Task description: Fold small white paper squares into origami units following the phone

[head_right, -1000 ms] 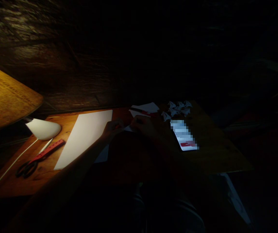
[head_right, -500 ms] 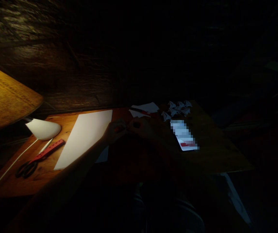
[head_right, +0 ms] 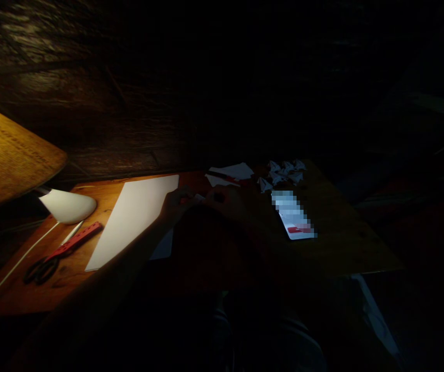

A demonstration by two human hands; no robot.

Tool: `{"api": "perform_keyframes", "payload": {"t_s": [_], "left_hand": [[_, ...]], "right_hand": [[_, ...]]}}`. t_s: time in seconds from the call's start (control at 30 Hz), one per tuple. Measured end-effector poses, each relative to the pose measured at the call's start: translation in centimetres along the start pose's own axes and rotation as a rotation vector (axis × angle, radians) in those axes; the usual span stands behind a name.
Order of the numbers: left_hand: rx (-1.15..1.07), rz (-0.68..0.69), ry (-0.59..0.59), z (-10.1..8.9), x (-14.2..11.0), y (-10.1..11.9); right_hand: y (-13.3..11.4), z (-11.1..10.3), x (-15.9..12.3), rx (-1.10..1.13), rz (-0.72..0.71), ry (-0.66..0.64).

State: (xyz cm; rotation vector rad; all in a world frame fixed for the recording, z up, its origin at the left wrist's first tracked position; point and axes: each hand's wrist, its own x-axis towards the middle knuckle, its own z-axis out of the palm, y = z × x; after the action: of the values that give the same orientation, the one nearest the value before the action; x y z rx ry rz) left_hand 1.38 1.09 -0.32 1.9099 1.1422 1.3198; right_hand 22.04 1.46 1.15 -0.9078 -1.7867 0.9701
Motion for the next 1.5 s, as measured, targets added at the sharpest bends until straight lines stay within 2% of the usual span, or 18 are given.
{"api": "perform_keyframes", "payload": {"t_s": [0.4,0.7,0.97,1.1,1.33,1.5], "left_hand": [[0.036,0.044,-0.124,0.3,-0.1,1.0],[0.046,0.102,0.011,0.1,0.0,0.2],[0.097,0.152,0.000,0.5,-0.2,0.5],[0.189,0.156,-0.004,0.3,-0.2,0.5],[0.507,0.171,-0.070,-0.2,-0.2,1.2],[0.546,0.167,-0.081,-0.3,-0.3,1.2]], "right_hand": [[1.0,-0.2,0.3,-0.117,-0.137,-0.017],[1.0,0.0,0.0,-0.271,-0.190,0.049],[0.9,-0.4,0.2,-0.353,-0.247,0.040],[0.7,-0.5,0.3,-0.375,-0.233,0.036],[1.1,-0.6,0.3,-0.389,-0.248,0.038],[1.0,-0.3,0.2,-0.415,-0.238,-0.005]]}}
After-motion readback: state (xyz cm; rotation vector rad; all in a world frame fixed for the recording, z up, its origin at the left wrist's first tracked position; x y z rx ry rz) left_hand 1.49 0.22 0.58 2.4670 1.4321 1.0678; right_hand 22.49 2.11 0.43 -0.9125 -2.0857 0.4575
